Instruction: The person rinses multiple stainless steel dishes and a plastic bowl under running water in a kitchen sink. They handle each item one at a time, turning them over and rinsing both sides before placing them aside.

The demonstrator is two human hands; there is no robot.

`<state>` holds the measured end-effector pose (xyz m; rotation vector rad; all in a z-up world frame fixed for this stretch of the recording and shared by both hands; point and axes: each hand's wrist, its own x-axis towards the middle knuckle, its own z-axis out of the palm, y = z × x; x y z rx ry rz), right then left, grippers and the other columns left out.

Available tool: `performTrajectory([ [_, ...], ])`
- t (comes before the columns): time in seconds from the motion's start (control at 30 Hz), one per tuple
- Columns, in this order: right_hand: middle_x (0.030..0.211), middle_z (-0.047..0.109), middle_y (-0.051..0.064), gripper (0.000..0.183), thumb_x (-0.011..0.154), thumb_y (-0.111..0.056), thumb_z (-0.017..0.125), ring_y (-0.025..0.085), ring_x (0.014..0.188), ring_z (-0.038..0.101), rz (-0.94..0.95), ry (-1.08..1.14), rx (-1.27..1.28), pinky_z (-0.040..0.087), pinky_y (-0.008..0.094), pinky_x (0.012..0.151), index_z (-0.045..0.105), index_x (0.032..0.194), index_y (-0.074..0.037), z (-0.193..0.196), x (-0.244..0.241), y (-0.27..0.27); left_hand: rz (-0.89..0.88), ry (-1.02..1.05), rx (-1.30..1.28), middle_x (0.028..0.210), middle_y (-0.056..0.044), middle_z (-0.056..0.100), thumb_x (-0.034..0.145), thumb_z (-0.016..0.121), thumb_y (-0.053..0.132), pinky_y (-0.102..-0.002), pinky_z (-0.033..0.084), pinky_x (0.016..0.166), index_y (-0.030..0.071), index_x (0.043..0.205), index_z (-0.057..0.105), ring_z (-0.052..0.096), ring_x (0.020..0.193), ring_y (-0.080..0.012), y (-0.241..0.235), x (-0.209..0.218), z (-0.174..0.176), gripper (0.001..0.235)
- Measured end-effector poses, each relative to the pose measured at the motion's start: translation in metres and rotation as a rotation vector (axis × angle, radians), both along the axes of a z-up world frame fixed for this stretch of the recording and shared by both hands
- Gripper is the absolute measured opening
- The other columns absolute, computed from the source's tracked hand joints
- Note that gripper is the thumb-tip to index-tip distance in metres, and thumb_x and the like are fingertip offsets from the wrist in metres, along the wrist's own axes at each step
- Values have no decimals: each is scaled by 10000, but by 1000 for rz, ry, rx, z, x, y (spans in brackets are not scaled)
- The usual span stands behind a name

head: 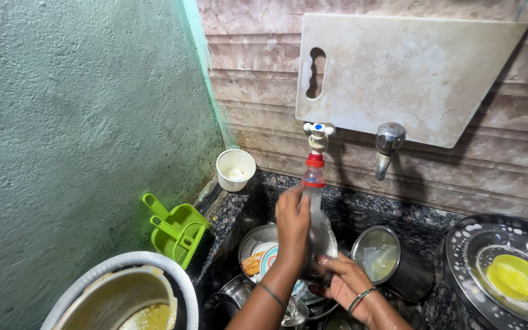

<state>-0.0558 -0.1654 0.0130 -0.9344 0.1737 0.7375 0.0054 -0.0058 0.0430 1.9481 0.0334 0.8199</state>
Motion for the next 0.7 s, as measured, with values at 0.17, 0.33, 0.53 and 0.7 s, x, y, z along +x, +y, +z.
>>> performTrajectory([
  [0.17, 1111, 716, 117, 477, 953, -508, 514, 290, 972, 709, -178, 124, -50, 549, 506, 762, 581, 1231, -125, 30, -13, -10, 91, -241, 487, 1639, -203, 370, 1023, 539, 309, -592, 211, 1191, 85, 1565, 427, 231, 1525, -423, -21, 34, 94, 596],
  [0.33, 1139, 639, 140, 547, 944, -596, 505, 309, 925, 639, -287, 194, -77, 549, 518, 731, 525, 1254, -146, 31, -17, -30, 34, -46, 496, 1444, -107, 520, 934, 621, 477, -622, 235, 1127, 120, 1302, 651, 326, 1454, -363, -22, 73, 138, 513],
  [0.53, 1195, 633, 196, 559, 931, -596, 484, 344, 950, 646, -385, 253, -27, 548, 509, 715, 518, 1268, -150, 39, -20, -47, -42, 245, 381, 1140, -80, 688, 882, 633, 683, -485, 368, 1079, 89, 953, 743, 535, 1260, -290, -17, 137, 143, 608],
  [0.7, 1217, 592, 225, 559, 954, -577, 489, 355, 970, 630, -419, 263, -2, 555, 495, 727, 505, 1280, -124, 45, -26, -64, -113, 447, 399, 1093, -172, 690, 915, 583, 736, -471, 414, 1060, 122, 1004, 779, 616, 1192, -347, -10, 175, 153, 651],
])
